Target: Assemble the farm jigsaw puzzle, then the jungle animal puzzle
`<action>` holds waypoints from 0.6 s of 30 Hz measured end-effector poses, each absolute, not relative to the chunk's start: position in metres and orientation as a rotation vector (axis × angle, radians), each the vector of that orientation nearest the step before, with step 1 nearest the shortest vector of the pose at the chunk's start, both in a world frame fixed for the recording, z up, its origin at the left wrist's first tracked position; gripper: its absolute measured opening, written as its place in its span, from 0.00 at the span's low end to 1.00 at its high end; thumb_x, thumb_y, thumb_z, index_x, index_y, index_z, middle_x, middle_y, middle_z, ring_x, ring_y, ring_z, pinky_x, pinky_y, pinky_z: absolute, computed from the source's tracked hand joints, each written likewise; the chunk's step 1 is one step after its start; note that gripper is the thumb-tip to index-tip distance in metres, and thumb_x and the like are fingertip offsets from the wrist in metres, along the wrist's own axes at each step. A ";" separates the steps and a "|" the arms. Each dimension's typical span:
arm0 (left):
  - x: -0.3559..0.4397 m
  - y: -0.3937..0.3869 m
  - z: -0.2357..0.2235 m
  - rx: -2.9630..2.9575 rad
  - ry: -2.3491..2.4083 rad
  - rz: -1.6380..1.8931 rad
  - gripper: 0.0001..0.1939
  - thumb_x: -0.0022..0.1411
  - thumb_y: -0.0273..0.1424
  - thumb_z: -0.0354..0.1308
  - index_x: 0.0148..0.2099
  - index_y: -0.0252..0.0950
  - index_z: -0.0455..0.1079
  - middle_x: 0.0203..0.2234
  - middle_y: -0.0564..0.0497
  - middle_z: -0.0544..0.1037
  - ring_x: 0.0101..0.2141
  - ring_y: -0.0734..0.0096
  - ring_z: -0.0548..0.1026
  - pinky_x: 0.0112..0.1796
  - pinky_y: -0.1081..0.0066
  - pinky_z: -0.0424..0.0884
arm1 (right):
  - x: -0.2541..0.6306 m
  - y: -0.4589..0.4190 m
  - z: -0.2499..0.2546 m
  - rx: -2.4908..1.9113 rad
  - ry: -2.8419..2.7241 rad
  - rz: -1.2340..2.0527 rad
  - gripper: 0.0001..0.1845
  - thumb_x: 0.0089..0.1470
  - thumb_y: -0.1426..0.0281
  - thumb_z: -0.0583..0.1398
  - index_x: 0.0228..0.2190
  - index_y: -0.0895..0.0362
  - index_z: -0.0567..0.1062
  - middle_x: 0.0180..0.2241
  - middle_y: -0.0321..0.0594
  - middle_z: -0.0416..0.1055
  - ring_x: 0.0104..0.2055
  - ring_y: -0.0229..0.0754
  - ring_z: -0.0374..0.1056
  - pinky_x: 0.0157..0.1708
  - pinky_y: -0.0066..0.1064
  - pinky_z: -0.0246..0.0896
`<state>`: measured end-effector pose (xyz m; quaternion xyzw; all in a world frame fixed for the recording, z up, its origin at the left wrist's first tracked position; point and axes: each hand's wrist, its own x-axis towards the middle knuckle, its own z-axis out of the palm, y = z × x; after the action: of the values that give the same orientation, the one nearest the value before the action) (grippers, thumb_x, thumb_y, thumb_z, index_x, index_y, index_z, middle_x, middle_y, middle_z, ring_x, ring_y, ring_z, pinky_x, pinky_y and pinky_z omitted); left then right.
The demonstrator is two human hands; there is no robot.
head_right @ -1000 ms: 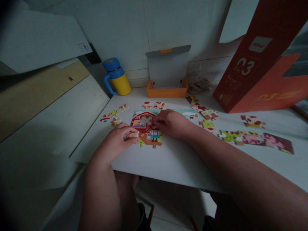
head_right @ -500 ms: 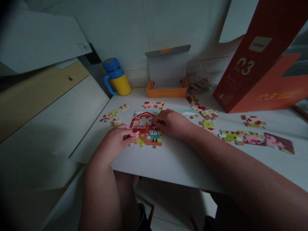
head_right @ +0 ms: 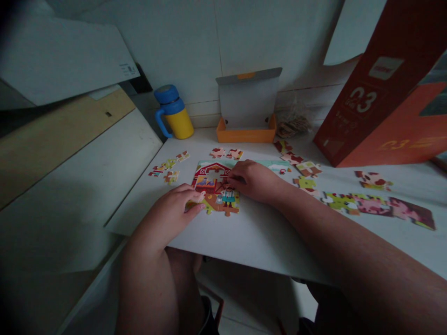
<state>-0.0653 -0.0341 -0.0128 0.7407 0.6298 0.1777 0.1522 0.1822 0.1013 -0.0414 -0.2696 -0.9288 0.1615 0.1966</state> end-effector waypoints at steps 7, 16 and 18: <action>-0.116 -0.010 -0.008 2.077 2.091 0.659 0.12 0.72 0.36 0.55 0.40 0.41 0.79 0.40 0.45 0.84 0.43 0.55 0.81 0.50 0.60 0.74 | 0.182 0.101 -0.041 -0.751 -2.594 0.465 0.15 0.70 0.63 0.59 0.42 0.55 0.84 0.40 0.49 0.82 0.44 0.52 0.75 0.46 0.42 0.66; -0.212 0.016 -0.038 1.937 2.325 0.508 0.22 0.71 0.34 0.51 0.62 0.37 0.73 0.64 0.41 0.77 0.65 0.53 0.72 0.67 0.56 0.64 | 0.183 0.102 -0.043 -0.751 -2.620 0.420 0.15 0.71 0.63 0.58 0.42 0.56 0.84 0.41 0.49 0.81 0.44 0.50 0.74 0.46 0.40 0.65; -0.212 0.013 -0.040 1.903 2.391 0.411 0.22 0.72 0.35 0.50 0.62 0.36 0.74 0.65 0.41 0.76 0.65 0.55 0.73 0.67 0.60 0.65 | 0.183 0.103 -0.044 -0.758 -2.617 0.422 0.15 0.70 0.63 0.59 0.42 0.56 0.84 0.40 0.49 0.81 0.43 0.50 0.74 0.45 0.40 0.65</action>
<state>-0.2118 0.0132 -0.0402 0.6169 0.7751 0.1334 0.0293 0.1827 0.1029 -0.0441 -0.2700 -0.9317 0.1501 0.1911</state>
